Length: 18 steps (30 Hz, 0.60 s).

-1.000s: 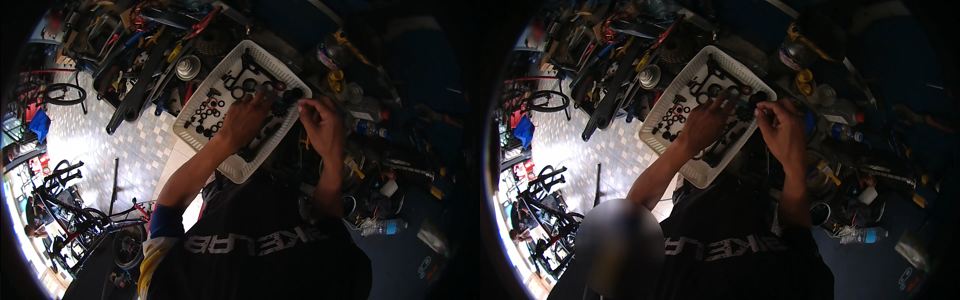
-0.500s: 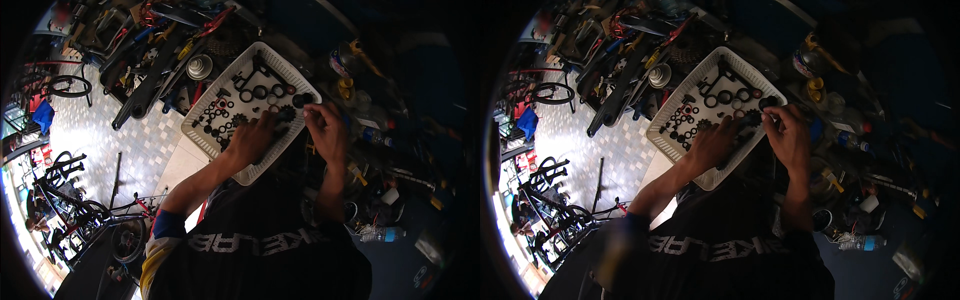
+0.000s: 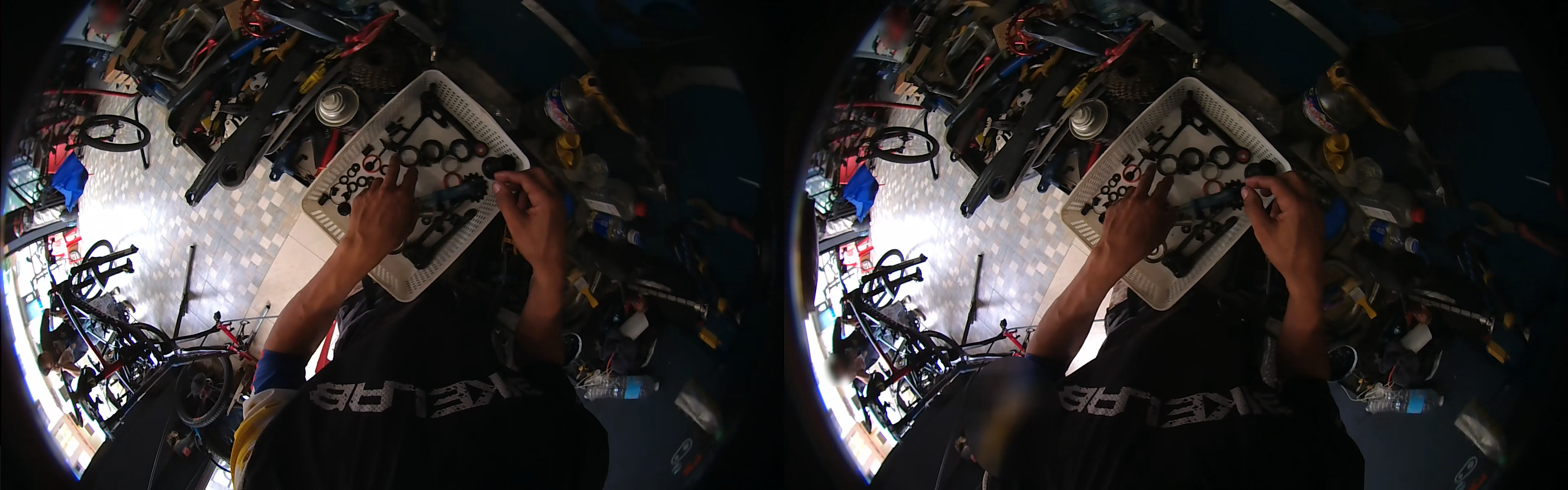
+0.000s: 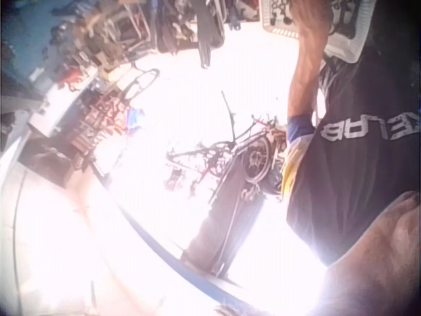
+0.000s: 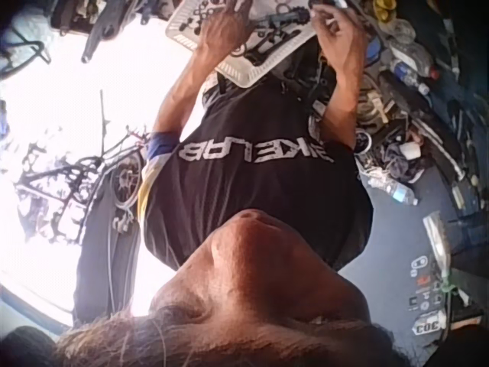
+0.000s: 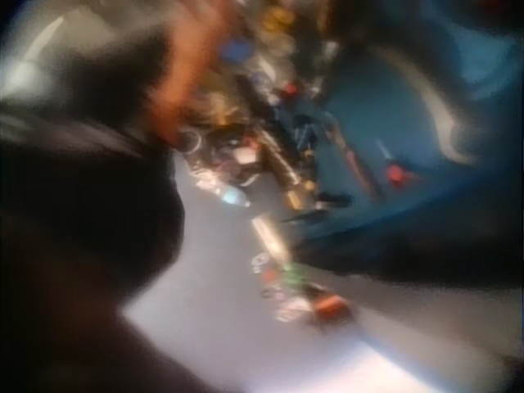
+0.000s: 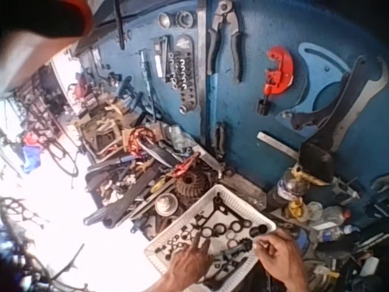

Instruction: The person selects small bicycle parts from a white basket, then uses a screwdriver to adjust components on a red bicycle frame mounted on a repair stand. The person handles washers, bolts, and a screwdriver while working on the bike.

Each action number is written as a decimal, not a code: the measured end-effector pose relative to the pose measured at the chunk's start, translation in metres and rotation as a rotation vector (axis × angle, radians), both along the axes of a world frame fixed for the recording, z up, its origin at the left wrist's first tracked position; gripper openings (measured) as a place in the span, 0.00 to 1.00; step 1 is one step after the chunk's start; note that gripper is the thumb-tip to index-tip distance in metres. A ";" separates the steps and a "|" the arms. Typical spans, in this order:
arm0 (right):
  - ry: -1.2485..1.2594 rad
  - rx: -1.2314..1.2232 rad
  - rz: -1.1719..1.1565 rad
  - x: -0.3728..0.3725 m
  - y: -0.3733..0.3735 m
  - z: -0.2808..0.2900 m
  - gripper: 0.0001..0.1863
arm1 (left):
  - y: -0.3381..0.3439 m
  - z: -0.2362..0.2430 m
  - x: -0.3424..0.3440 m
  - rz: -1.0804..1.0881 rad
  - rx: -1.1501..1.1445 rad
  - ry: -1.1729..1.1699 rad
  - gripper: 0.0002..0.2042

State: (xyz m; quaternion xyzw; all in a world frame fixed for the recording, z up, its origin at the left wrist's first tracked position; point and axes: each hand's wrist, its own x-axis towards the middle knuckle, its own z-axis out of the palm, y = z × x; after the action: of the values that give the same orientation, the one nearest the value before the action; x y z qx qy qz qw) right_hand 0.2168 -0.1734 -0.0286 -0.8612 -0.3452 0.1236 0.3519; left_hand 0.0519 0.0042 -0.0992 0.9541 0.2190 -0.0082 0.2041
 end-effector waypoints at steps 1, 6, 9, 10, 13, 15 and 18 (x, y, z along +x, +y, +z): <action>0.003 0.005 -0.003 0.000 -0.001 0.001 0.10 | -0.003 0.003 -0.001 -0.015 -0.047 -0.022 0.25; -0.010 0.003 -0.036 0.001 -0.004 0.004 0.10 | -0.008 0.014 0.001 -0.007 -0.173 0.069 0.23; -0.011 -0.011 -0.080 0.005 -0.010 0.001 0.09 | -0.008 0.018 0.001 -0.019 -0.158 0.068 0.22; -0.011 -0.002 -0.091 0.007 -0.012 0.002 0.09 | -0.008 0.016 0.001 -0.030 -0.150 0.059 0.22; -0.011 0.013 -0.117 0.009 -0.017 0.003 0.09 | -0.008 0.011 0.002 -0.058 -0.120 0.049 0.20; -0.012 0.005 -0.131 0.011 -0.020 0.005 0.09 | -0.008 0.010 0.005 -0.070 -0.105 0.062 0.20; -0.023 0.003 -0.139 0.012 -0.025 0.003 0.09 | -0.008 0.011 0.010 -0.075 -0.084 0.109 0.20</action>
State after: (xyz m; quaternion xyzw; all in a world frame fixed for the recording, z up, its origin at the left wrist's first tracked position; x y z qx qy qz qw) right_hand 0.2290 -0.1982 -0.0255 -0.8841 -0.2887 0.0882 0.3568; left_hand 0.0617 -0.0036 -0.0878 0.9504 0.1934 -0.0769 0.2311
